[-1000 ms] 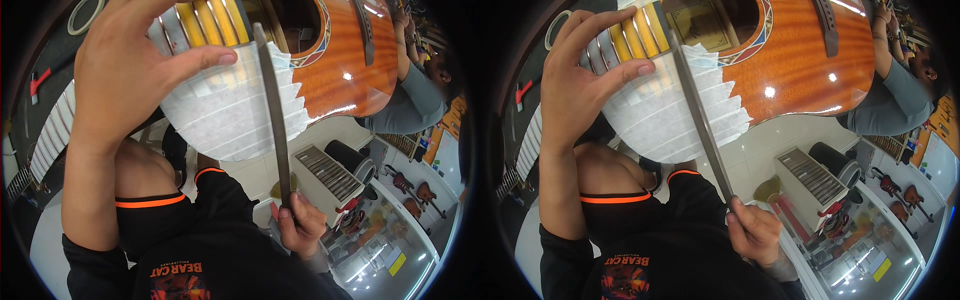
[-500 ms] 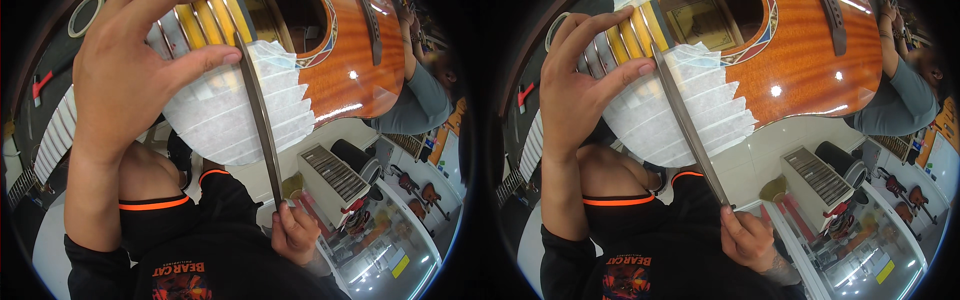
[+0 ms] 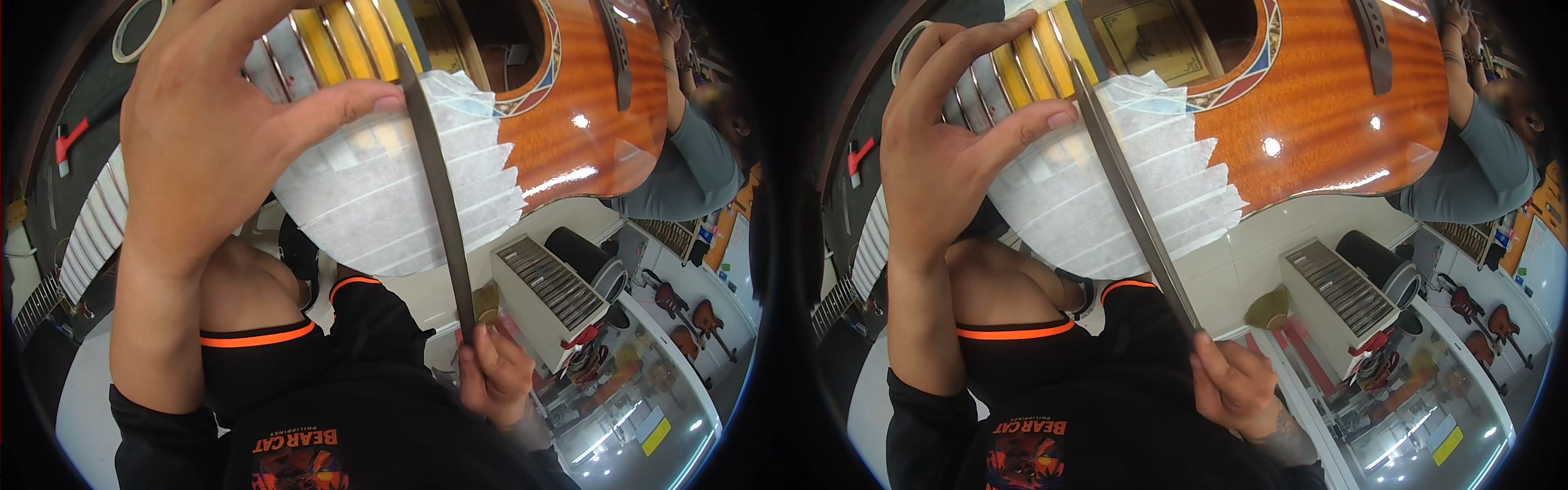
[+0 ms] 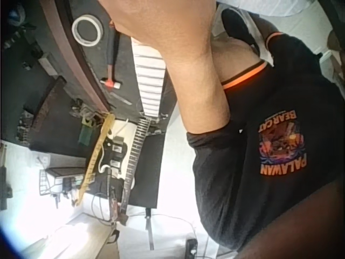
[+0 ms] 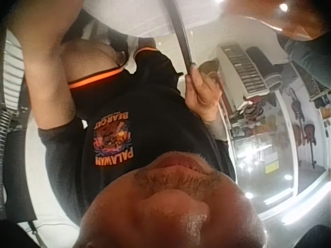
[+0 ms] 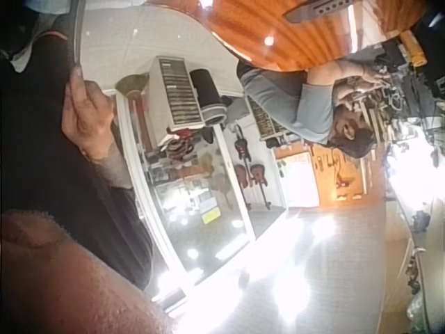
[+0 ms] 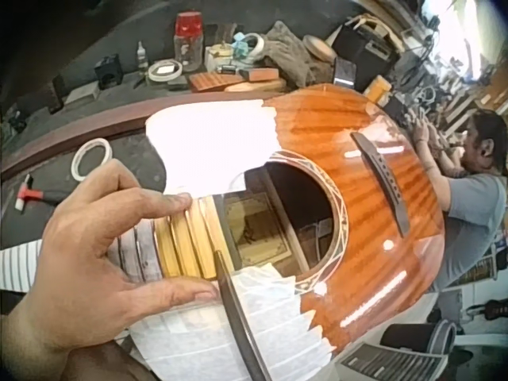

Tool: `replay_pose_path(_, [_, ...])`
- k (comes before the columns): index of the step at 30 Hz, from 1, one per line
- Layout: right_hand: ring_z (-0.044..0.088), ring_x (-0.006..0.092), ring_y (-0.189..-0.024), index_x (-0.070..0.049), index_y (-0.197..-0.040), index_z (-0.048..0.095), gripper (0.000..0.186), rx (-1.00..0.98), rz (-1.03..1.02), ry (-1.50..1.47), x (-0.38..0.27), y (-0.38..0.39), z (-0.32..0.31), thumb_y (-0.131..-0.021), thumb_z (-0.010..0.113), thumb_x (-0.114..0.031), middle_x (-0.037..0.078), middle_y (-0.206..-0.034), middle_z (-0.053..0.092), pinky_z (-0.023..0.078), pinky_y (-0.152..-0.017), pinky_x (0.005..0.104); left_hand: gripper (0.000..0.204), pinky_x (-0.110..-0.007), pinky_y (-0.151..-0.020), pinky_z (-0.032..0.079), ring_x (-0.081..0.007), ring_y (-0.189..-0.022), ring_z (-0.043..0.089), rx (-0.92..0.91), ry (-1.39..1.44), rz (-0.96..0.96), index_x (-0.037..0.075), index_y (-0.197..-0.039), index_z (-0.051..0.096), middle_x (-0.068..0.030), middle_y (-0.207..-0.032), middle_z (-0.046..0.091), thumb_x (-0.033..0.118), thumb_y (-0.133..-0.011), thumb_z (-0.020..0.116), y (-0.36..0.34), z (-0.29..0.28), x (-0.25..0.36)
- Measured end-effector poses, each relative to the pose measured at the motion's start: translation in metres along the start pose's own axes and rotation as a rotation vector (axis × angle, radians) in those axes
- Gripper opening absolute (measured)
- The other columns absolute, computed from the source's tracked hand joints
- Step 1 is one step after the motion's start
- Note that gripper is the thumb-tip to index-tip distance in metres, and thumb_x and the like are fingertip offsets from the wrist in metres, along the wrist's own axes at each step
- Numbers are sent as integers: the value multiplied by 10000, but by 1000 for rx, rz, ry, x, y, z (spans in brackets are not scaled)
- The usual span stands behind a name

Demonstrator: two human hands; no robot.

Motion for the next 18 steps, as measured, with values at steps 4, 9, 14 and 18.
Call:
replay_pose_path(4, [606,198,-548,7,-1322,678,526,-2,-21,-2,-11,-45,2,-809,730,113,98,-687,610,483,-540,275,615,-309,-812,486,-185,-896,606,-2,199,83,48,-1204,751,-54,-946,619,292,-677,949,-1,-6,-19])
replay_pose_path(9, [608,213,-558,7,-1352,667,526,-39,4,-9,-22,-97,7,-838,719,108,126,-680,604,481,-564,260,629,-306,-824,483,-187,-906,607,22,252,94,42,-1206,747,-57,-963,629,267,-656,955,3,-2,-21])
replay_pose_path(14, [600,166,-573,16,-1367,641,578,-3,-64,35,-10,-24,0,-804,738,106,56,-691,600,488,-520,303,619,-306,-833,481,-188,-908,606,8,243,84,38,-1207,745,-57,-965,631,254,-665,952,0,-4,-16])
replay_pose_path(18, [595,181,-565,13,-1359,649,557,65,-42,23,-17,-43,8,-817,717,123,72,-694,604,497,-546,291,606,-307,-836,481,-190,-907,602,-4,207,79,35,-1208,744,-60,-957,624,250,-678,946,-2,-7,-13])
Point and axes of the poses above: each hand's wrist, its own y-axis away from the middle knuckle, its own z-axis out of the palm, x = y × z, the point moved 3 cm from there along -y, towards the middle knuckle
